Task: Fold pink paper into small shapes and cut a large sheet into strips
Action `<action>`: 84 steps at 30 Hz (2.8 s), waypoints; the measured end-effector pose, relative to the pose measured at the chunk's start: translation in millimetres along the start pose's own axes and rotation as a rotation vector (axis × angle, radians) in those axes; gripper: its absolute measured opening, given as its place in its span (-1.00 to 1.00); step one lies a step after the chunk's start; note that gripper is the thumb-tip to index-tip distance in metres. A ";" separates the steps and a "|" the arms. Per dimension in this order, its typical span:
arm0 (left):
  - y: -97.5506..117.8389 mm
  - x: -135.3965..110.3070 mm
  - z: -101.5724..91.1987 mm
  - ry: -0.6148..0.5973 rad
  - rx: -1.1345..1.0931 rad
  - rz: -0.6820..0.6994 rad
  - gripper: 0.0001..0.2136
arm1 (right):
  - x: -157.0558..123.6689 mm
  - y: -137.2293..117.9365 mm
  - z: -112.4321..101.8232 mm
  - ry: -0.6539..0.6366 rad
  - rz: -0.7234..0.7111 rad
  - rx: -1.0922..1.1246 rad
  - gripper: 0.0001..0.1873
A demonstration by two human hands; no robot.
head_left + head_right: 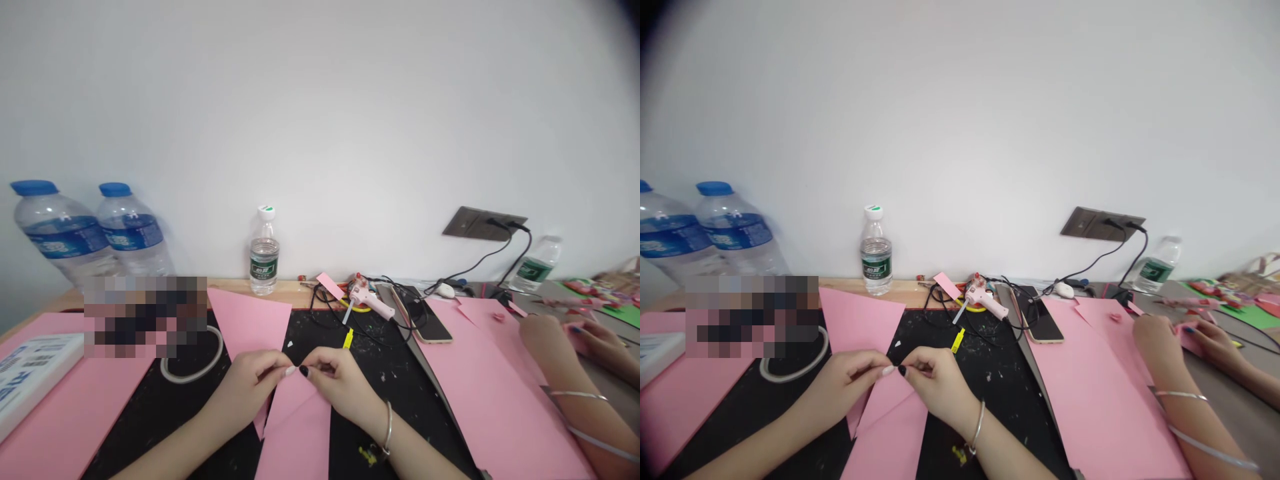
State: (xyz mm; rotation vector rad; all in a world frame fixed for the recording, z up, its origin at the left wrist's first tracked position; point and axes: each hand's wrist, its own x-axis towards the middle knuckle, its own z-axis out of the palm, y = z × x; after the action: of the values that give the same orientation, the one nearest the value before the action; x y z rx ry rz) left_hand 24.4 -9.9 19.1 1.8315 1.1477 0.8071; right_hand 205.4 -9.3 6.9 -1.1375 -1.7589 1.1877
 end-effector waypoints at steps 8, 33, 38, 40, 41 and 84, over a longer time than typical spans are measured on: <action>-11.7 5.8 -9.9 0.117 0.021 -0.040 -0.82 | 6.8 6.1 -10.3 0.114 0.059 0.080 -0.87; -27.2 12.1 -12.8 0.097 -0.250 -0.108 -0.83 | 3.2 5.8 -13.1 0.186 -0.154 -0.110 -0.77; -24.9 8.5 -10.0 0.016 -0.537 -0.185 -0.70 | 3.1 5.3 -15.3 0.289 -0.071 -0.057 -0.90; -24.4 7.4 -7.7 -0.006 -0.639 -0.201 -0.71 | 3.8 5.9 -14.3 0.309 -0.036 0.021 -0.91; -24.5 7.2 -6.3 0.000 -0.652 -0.191 -0.76 | 4.1 6.3 -13.5 0.315 -0.028 0.061 -0.93; -21.8 6.8 -2.5 -0.105 -0.620 -0.173 -0.82 | 1.8 -3.8 -7.3 0.139 0.130 0.367 -0.79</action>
State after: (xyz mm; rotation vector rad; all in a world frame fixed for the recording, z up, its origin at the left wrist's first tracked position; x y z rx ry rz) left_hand 16.1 2.7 1.8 1.2285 0.8478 0.8384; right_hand 210.3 -6.1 13.0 -1.0934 -1.3113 1.4042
